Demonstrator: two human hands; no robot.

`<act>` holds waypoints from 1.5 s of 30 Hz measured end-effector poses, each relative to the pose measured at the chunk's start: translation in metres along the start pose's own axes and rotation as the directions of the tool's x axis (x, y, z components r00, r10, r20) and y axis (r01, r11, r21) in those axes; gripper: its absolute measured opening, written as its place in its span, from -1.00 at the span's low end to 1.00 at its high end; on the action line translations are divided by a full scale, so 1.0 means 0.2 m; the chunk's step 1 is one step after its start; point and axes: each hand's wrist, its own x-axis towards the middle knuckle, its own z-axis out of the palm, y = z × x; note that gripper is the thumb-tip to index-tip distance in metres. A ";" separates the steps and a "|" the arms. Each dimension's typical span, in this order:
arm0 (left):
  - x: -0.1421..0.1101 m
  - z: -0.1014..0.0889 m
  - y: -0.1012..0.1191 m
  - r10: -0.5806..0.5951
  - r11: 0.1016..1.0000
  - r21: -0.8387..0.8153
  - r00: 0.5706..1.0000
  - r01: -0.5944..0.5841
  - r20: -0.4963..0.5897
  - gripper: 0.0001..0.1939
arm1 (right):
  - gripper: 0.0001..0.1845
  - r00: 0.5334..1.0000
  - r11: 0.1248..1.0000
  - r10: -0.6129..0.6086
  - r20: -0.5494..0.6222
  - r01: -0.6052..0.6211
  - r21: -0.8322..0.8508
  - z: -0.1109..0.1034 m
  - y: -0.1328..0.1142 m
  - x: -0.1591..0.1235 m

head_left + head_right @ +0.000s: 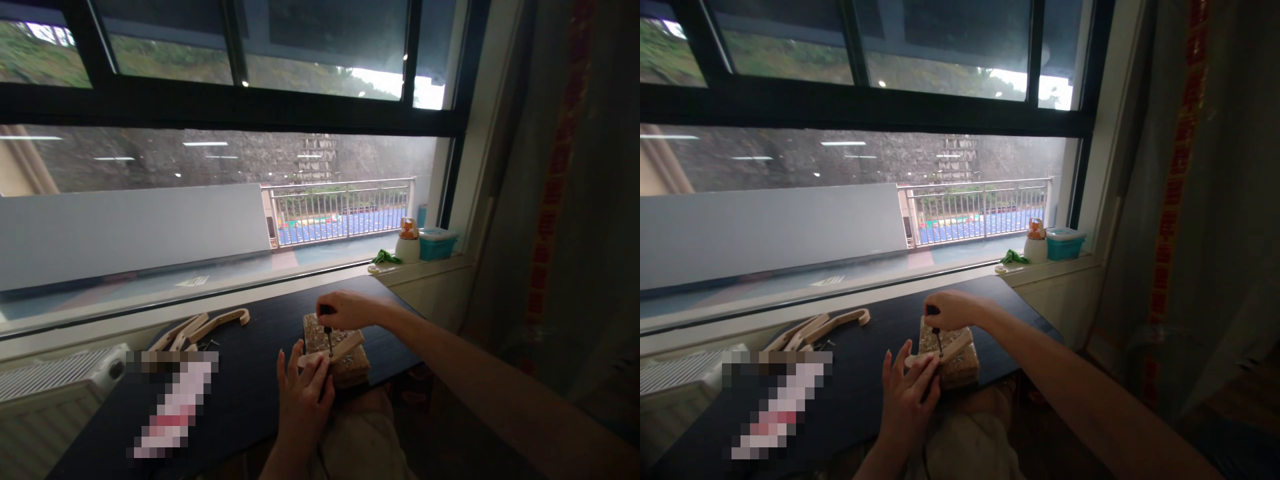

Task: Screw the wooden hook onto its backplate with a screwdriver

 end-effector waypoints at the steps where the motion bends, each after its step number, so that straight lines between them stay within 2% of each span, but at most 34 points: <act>1: 0.00 0.00 0.00 0.014 1.000 0.006 1.000 -0.014 0.003 -0.75 | -0.79 1.000 1.000 0.001 0.001 -0.001 -0.004 0.00 0.00 0.00; 6: -0.01 0.01 0.00 0.086 0.995 0.049 0.996 -0.086 0.002 -0.75 | -0.79 1.000 1.000 -0.001 0.026 0.002 -0.030 -0.04 -0.01 -0.02; 12: -0.03 0.01 0.01 0.113 0.992 0.058 0.993 -0.114 0.017 -0.72 | -0.78 0.999 0.999 -0.013 0.035 0.015 -0.037 -0.06 -0.01 -0.05; 21: -0.02 0.00 0.02 0.069 0.998 0.005 0.995 -0.070 0.067 -0.70 | -0.75 0.999 0.999 -0.008 0.035 0.009 -0.031 -0.04 -0.01 -0.03; 29: -0.02 -0.01 0.02 0.049 0.999 -0.014 0.995 -0.049 0.083 -0.69 | -0.76 0.994 0.997 0.075 0.073 -0.074 -0.027 -0.06 0.01 -0.04; 32: -0.02 -0.02 0.02 0.048 0.999 -0.015 0.995 -0.047 0.088 -0.69 | -0.74 0.995 0.995 0.088 0.049 -0.086 -0.043 -0.06 0.01 -0.04; 45: -0.02 -0.02 0.03 0.050 0.999 0.014 0.994 -0.052 0.096 -0.70 | -0.80 1.000 0.999 -0.014 -0.004 0.014 -0.042 -0.04 0.00 -0.04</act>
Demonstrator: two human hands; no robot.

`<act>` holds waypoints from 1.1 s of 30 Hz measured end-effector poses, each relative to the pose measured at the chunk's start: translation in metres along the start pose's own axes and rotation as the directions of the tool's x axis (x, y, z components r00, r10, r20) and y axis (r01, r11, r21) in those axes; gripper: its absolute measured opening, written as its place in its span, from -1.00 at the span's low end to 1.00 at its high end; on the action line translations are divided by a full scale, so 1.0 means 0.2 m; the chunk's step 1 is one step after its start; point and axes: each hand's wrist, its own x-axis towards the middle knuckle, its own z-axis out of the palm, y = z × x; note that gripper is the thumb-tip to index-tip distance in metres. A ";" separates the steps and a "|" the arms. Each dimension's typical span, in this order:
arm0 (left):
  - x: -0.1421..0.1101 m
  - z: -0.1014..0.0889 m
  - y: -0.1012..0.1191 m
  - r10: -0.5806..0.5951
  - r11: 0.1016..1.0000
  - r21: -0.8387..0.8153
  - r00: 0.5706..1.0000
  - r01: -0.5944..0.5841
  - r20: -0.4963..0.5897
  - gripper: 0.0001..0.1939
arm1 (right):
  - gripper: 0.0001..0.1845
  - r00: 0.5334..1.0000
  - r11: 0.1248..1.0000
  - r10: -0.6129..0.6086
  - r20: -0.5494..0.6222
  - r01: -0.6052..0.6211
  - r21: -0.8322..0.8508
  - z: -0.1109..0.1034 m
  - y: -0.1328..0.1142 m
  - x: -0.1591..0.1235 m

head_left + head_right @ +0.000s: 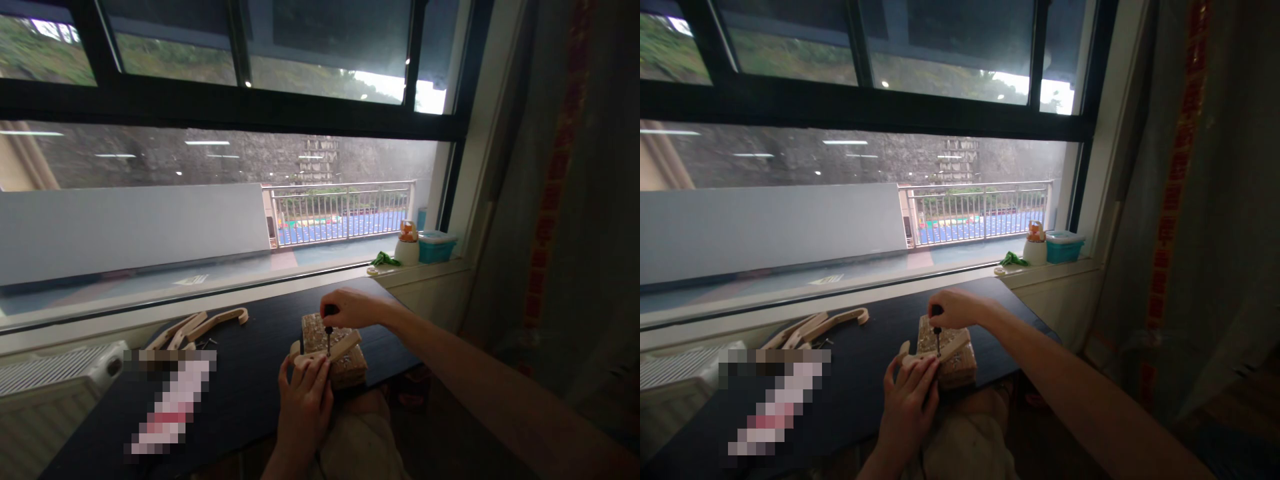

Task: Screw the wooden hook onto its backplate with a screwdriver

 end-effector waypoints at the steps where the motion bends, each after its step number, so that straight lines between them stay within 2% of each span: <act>1: 0.00 0.00 0.00 0.001 1.000 -0.002 1.000 -0.001 -0.004 -0.70 | -0.81 1.000 1.000 -0.003 0.000 0.003 -0.001 0.00 -0.01 0.00; 8: 0.01 -0.01 0.00 0.013 1.000 0.014 1.000 -0.013 0.023 -0.69 | -0.82 1.000 1.000 0.015 0.010 -0.015 -0.013 0.01 -0.02 0.05; 18: 0.01 -0.01 0.00 0.019 1.000 0.008 1.000 -0.019 -0.004 -0.69 | -0.74 0.994 0.998 0.069 0.084 -0.068 -0.018 -0.01 0.00 0.08; 24: 0.01 -0.02 0.00 0.022 1.000 0.012 1.000 -0.022 0.008 -0.69 | -0.74 0.996 0.998 0.044 0.082 -0.040 -0.054 -0.04 0.01 0.06; 33: 0.01 -0.01 0.00 0.028 0.999 0.036 1.000 -0.027 -0.010 -0.69 | -0.73 0.992 0.986 0.121 0.039 -0.115 -0.121 -0.04 0.03 0.02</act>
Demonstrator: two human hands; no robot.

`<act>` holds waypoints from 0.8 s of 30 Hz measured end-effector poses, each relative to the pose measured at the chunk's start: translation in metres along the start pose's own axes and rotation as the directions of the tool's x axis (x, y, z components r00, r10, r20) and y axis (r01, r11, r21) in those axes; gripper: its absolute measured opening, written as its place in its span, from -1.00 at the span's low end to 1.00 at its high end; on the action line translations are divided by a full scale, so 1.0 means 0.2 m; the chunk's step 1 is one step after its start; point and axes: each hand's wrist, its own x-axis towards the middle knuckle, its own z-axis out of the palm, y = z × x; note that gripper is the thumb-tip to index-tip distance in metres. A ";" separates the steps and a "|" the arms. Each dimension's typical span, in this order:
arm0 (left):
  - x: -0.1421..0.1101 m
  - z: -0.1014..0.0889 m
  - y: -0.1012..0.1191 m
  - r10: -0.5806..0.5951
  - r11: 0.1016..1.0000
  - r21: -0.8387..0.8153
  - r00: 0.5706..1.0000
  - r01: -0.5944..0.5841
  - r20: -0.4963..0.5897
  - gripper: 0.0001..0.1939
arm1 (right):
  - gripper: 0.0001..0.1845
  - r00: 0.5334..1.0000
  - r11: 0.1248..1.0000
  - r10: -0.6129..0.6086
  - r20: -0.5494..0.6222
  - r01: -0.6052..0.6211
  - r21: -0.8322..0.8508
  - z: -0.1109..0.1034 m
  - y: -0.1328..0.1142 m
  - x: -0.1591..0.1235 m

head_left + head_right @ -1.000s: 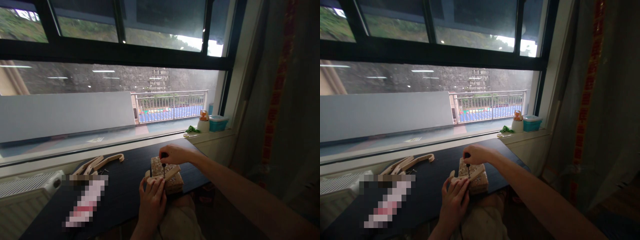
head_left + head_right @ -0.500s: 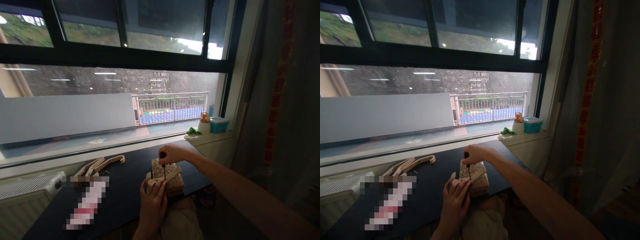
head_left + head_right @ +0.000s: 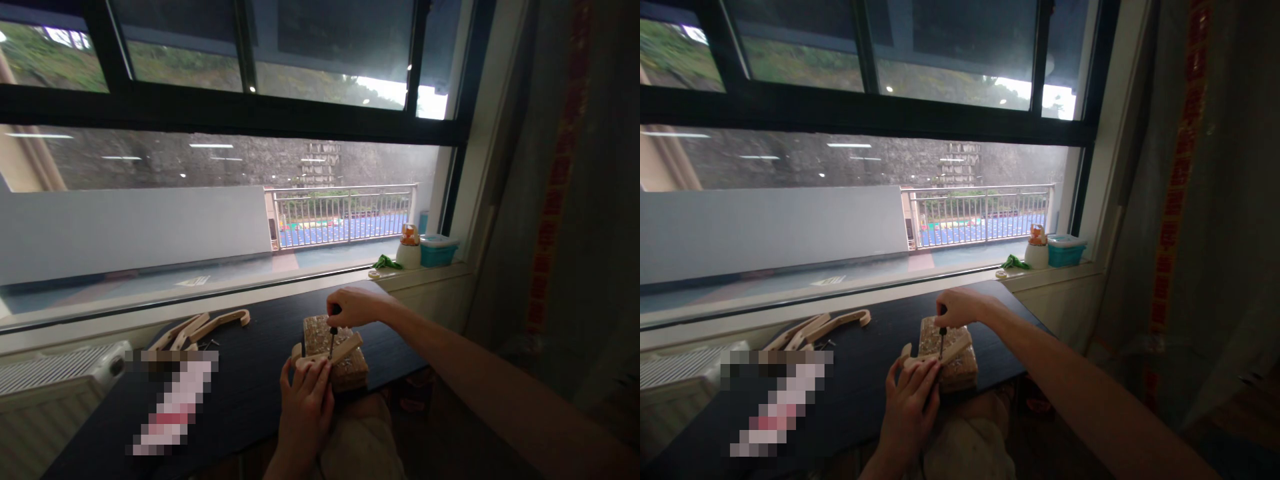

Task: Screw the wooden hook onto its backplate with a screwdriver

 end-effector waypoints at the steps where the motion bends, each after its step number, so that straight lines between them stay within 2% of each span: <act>1: 0.00 0.00 0.00 0.000 1.000 -0.003 1.000 0.000 -0.005 -0.70 | -0.73 1.000 1.000 -0.011 0.007 0.011 0.007 0.00 0.00 0.00; 6: 0.00 0.00 0.00 -0.019 0.999 -0.026 1.000 0.019 0.006 -0.69 | -0.70 0.995 0.996 -0.078 0.060 0.075 0.056 -0.02 0.01 -0.01; 14: -0.01 0.01 0.00 -0.036 0.997 -0.061 0.999 0.036 0.004 -0.69 | -0.73 0.998 0.998 -0.054 0.011 0.054 0.039 -0.01 0.00 -0.02; 24: -0.01 0.01 0.00 -0.052 0.996 -0.074 0.998 0.054 0.022 -0.68 | -0.75 0.998 0.995 -0.060 0.027 0.058 0.075 -0.01 0.00 -0.02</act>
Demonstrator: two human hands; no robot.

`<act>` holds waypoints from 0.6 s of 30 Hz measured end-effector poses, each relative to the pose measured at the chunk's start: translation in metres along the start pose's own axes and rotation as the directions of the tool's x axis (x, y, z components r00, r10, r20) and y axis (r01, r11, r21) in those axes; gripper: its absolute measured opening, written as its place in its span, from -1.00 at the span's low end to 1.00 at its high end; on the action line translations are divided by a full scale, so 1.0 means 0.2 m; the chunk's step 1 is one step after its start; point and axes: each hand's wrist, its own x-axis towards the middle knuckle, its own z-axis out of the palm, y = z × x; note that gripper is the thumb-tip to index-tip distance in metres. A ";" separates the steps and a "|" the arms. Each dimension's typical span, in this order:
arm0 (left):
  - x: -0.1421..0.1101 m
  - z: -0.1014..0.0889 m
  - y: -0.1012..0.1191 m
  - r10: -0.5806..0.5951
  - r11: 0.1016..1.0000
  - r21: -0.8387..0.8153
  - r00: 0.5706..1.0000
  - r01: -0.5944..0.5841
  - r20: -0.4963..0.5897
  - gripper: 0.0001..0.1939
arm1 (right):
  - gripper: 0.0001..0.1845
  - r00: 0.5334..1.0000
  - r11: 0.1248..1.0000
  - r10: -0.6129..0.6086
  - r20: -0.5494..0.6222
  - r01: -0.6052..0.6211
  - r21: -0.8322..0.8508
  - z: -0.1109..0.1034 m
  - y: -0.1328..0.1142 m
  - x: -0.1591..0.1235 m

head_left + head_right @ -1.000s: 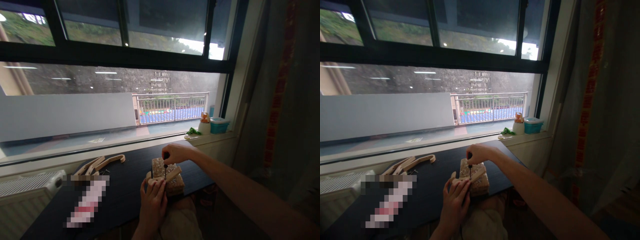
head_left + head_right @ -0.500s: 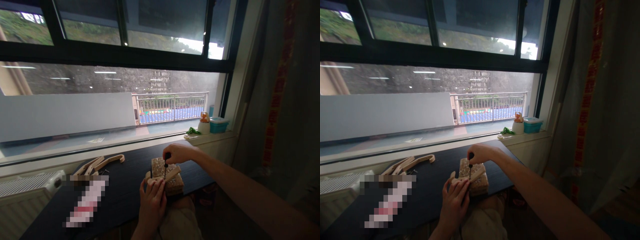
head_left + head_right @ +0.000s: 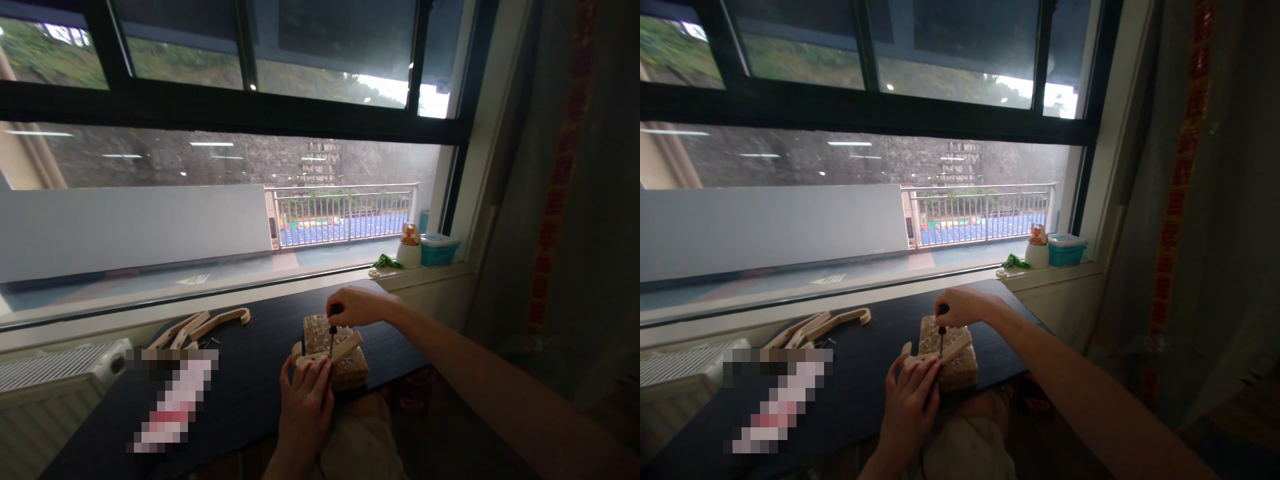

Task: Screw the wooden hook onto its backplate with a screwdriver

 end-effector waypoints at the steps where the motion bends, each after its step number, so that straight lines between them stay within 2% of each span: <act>1: 0.00 0.00 0.00 -0.002 1.000 0.000 1.000 0.002 0.000 -0.68 | -0.74 1.000 1.000 0.006 0.003 -0.006 0.001 0.00 0.00 0.00; 18: 0.00 0.01 0.00 -0.004 1.000 -0.008 1.000 0.004 -0.013 -0.69 | -0.70 0.999 0.999 0.019 -0.034 -0.019 -0.028 0.01 -0.01 -0.01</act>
